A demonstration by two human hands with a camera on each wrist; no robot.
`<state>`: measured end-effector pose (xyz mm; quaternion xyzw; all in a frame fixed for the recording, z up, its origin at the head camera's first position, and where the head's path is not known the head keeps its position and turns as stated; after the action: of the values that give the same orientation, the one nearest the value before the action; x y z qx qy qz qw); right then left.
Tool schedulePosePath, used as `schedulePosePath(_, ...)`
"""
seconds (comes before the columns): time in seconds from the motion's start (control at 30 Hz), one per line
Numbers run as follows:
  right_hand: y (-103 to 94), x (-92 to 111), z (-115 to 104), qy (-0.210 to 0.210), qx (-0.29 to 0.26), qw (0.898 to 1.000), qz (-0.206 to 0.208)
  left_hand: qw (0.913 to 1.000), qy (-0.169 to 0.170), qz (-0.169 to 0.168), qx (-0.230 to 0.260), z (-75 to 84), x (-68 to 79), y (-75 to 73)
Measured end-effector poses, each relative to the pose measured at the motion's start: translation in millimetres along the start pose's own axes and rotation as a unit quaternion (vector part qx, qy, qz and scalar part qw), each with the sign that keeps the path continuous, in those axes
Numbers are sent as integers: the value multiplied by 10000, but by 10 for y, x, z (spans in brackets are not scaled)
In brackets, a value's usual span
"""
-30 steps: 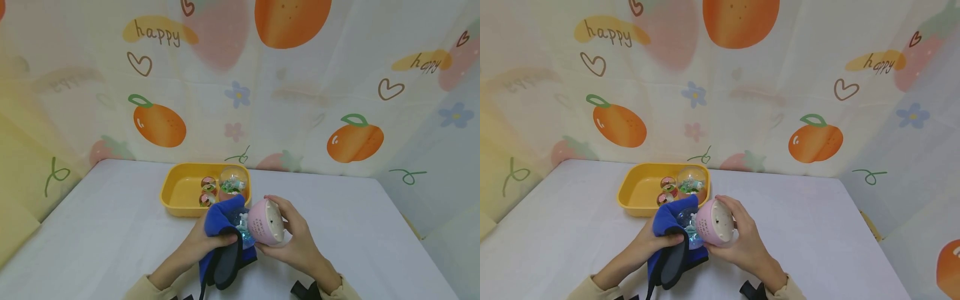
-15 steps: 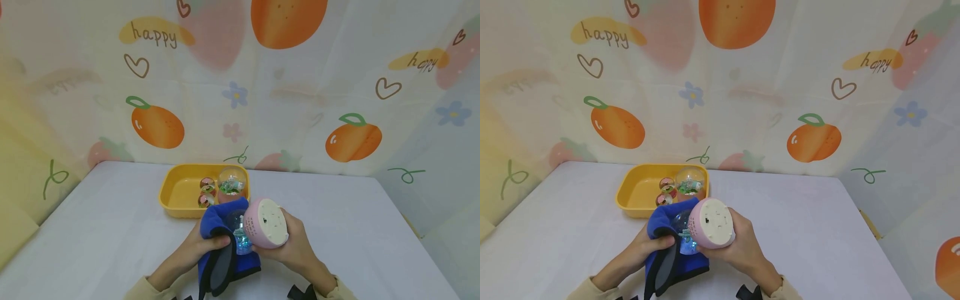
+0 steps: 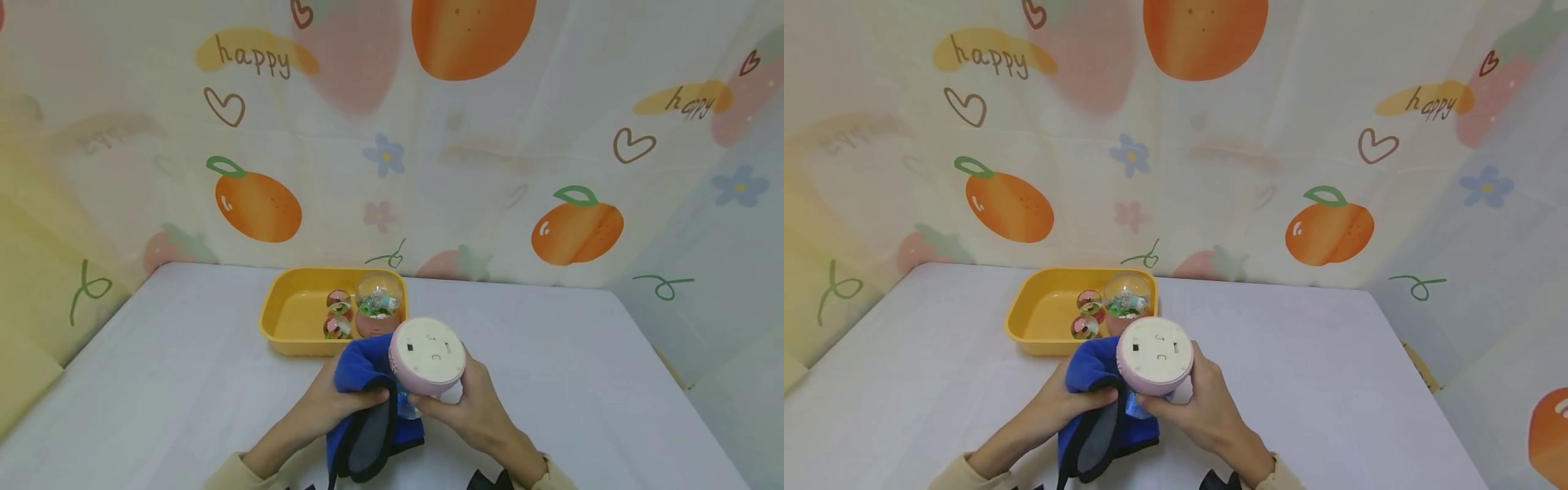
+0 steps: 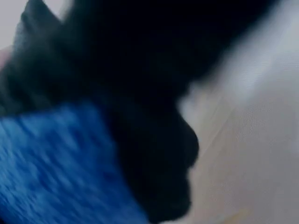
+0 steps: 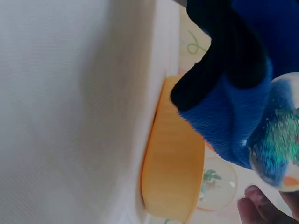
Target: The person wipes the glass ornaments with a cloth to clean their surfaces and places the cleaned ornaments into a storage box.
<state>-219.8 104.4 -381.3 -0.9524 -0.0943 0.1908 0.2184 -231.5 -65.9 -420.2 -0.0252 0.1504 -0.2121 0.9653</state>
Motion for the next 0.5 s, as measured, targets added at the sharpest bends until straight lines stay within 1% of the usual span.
schedulePosePath(0.07, 39, 5, 22, 100, -2, 9998, -159, 9999, -7, 40, -135, 2, -1, 5)
schedulePosePath(0.17, 88, 10, 50, 299, -153, 9986, -412, 9998, 2, 113, -188, 8, 1, 9)
schedulePosePath(0.27, 122, 14, 46, 346, -301, 9970, -623, 9993, 106, 187, -317, 25, -2, 3)
schedulePosePath(0.4, 129, 10, -10, 85, -291, 9970, -717, 9986, 277, 180, -402, 62, -5, 9)
schedulePosePath(0.5, 98, -2, -44, -131, -130, 9981, -590, 9989, 248, 139, -373, 67, -7, 15)
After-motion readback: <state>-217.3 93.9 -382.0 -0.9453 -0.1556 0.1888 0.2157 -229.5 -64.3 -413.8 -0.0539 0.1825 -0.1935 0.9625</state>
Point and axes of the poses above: each hand's wrist, its own x-axis away from the middle knuckle, its own y-axis out of the palm, z = x × y, the point moved 9 cm from there along -x, towards the middle knuckle, and after that the axes turned 10 degrees about y, right-handed, at the moved point
